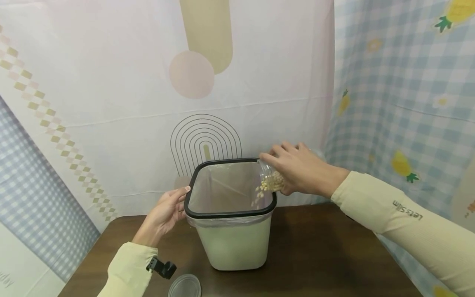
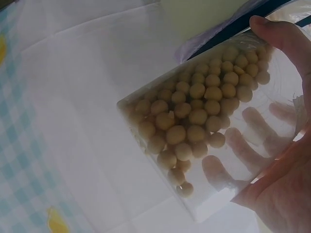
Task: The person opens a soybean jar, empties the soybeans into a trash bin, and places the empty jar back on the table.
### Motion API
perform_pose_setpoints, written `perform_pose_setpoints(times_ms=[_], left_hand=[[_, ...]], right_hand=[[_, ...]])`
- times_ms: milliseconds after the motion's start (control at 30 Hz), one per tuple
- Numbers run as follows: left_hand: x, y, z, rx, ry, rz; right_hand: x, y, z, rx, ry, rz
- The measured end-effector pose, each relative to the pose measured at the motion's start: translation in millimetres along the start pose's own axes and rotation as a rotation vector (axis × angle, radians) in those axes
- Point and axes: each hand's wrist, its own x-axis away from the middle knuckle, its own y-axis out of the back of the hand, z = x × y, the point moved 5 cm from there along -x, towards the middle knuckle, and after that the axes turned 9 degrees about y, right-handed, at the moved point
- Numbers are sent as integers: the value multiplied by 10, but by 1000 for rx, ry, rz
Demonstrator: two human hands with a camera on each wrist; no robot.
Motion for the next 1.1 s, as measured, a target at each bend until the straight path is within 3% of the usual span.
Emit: perform_pose_setpoints(times_ms=[1100], left_hand=[[-8, 10, 4, -10, 2, 5]], right_hand=[[-20, 21, 31, 60, 36, 1]])
